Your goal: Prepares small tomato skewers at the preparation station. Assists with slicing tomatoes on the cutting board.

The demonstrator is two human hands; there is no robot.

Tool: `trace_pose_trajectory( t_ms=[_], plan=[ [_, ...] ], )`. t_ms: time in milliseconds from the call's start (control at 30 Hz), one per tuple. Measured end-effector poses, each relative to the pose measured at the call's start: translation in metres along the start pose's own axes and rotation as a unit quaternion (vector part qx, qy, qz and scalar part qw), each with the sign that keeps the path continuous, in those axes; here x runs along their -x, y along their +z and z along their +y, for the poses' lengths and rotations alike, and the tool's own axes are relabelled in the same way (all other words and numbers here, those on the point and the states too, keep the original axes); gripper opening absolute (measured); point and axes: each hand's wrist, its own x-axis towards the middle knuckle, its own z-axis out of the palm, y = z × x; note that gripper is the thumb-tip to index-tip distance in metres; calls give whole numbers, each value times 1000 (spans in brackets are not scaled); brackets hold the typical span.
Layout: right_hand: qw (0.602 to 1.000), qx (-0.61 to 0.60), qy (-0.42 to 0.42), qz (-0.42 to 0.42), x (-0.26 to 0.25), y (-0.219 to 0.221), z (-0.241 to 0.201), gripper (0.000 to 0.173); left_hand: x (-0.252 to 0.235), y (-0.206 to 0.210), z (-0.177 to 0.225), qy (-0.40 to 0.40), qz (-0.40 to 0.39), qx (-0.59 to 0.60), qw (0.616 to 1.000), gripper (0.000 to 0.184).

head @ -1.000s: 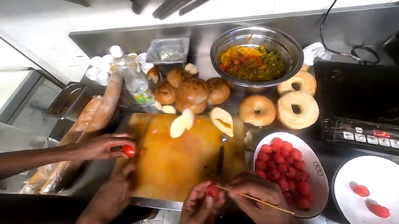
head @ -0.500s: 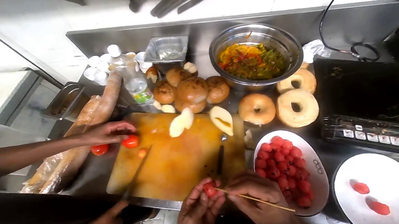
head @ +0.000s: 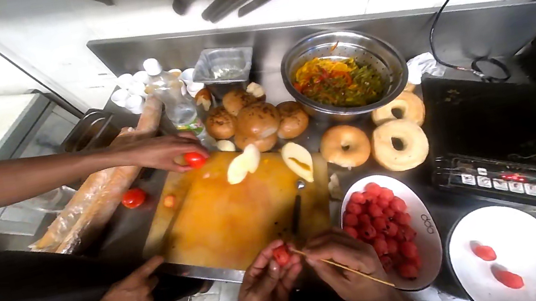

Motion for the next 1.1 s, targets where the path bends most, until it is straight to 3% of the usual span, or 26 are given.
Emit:
trace_pose_trajectory(
  t_ms=[967,1100],
  plan=[
    [1000,-2,14,10,6,-4,3,8,-1,0,-3,6,0,-11,1000,27],
    [999,-28,-14,-13,4,-5,-1,7,1,0,-3,1,-1,-10,1000,27]
  ],
)
